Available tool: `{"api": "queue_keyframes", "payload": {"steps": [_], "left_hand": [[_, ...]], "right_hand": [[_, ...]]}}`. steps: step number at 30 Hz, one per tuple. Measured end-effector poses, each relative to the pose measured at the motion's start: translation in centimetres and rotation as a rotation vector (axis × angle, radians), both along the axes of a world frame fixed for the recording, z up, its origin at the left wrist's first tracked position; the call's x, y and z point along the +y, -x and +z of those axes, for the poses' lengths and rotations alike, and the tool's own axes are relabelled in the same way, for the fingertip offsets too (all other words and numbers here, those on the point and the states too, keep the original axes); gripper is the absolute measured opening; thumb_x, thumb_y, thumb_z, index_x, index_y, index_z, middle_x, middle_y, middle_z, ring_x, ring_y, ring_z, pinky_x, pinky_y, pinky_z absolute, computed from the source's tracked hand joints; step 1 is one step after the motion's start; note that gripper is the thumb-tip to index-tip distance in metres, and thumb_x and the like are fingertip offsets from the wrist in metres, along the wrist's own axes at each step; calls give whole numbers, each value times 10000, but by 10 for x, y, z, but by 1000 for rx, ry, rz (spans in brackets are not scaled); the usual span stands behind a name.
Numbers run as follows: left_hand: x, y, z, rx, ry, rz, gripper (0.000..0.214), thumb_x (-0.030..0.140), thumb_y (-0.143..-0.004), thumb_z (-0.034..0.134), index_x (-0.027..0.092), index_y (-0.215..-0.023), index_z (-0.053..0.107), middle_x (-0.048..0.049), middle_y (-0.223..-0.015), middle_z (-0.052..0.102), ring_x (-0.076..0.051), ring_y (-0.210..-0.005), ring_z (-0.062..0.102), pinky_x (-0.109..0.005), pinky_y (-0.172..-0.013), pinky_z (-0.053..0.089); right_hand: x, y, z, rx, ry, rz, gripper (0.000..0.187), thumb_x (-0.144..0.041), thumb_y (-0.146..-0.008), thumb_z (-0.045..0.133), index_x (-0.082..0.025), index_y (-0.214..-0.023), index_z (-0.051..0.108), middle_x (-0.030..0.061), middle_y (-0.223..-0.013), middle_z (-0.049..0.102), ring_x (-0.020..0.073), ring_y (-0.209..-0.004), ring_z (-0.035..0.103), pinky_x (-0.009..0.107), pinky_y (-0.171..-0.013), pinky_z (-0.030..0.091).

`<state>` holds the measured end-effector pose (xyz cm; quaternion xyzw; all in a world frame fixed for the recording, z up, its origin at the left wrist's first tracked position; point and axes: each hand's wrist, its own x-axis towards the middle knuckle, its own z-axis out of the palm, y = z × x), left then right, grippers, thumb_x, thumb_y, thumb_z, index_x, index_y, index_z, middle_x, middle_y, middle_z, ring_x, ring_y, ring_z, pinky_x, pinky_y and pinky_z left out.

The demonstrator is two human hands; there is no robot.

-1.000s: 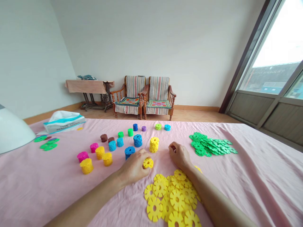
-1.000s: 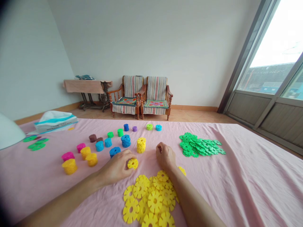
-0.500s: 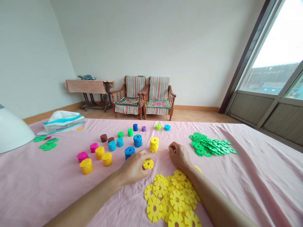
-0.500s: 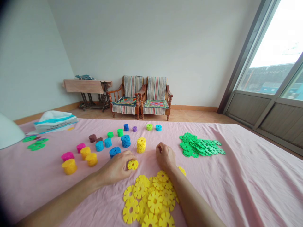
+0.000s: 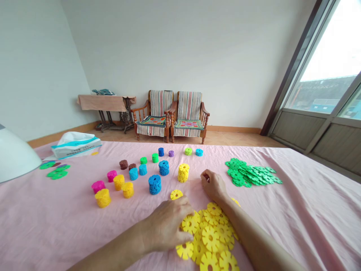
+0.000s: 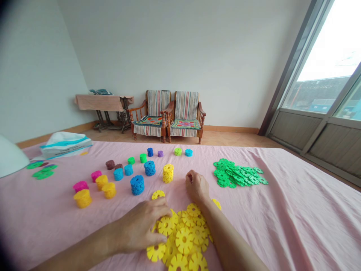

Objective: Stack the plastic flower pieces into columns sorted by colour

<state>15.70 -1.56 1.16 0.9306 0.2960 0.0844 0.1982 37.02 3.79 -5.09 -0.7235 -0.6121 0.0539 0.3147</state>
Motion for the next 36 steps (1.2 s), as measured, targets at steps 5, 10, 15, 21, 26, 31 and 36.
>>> {"api": "queue_keyframes", "payload": {"steps": [5, 10, 15, 21, 26, 31, 36], "left_hand": [[-1, -3, 0, 17, -2, 13, 295, 260, -629, 720, 230, -905, 619, -8, -894, 569, -182, -786, 561, -275, -692, 439], [-3, -3, 3, 20, 15, -6, 285, 224, -641, 688, 232, -916, 614, -17, -910, 557, -186, -807, 553, -273, -695, 439], [-5, -4, 1, 13, -17, 11, 257, 212, -637, 651, 223, -885, 589, -21, -902, 563, -189, -803, 552, -276, -693, 430], [17, 2, 9, -127, -76, 139, 261, 115, -636, 562, 214, -876, 578, -12, -911, 561, -178, -852, 541, -261, -727, 422], [39, 10, 1, -181, -106, 294, 286, 122, -672, 540, 210, -939, 593, -27, -918, 584, -193, -892, 552, -271, -752, 424], [40, 9, -8, -154, -102, 269, 260, 114, -672, 536, 203, -901, 620, -29, -872, 604, -190, -856, 556, -266, -730, 416], [40, 8, -10, -125, -150, 259, 144, 118, -676, 526, 195, -771, 602, -26, -826, 590, -183, -807, 555, -258, -694, 395]], "right_hand": [[0, 1, 0, 0, 12, -14, 167, -219, -799, 466, -207, -764, 628, 17, -715, 669, 131, -664, 567, 216, -550, 285], [1, 1, 0, 11, 10, -15, 164, -225, -800, 467, -212, -767, 626, 13, -712, 667, 130, -662, 565, 215, -548, 281], [1, 1, 1, 21, 27, -20, 169, -220, -800, 467, -210, -765, 631, 17, -706, 664, 128, -659, 562, 212, -551, 288], [0, 1, 0, 16, 11, -13, 163, -220, -795, 466, -214, -762, 626, 13, -708, 665, 129, -657, 561, 211, -554, 292], [0, 1, -1, 11, -2, -6, 164, -216, -795, 465, -211, -759, 625, 13, -708, 668, 129, -660, 568, 211, -555, 293], [1, 1, -1, 11, 1, -6, 170, -215, -797, 463, -211, -760, 629, 13, -718, 674, 130, -664, 576, 213, -555, 295], [1, 0, -1, 7, -6, 4, 163, -218, -794, 465, -213, -758, 624, 13, -712, 673, 132, -665, 575, 213, -557, 294]]}}
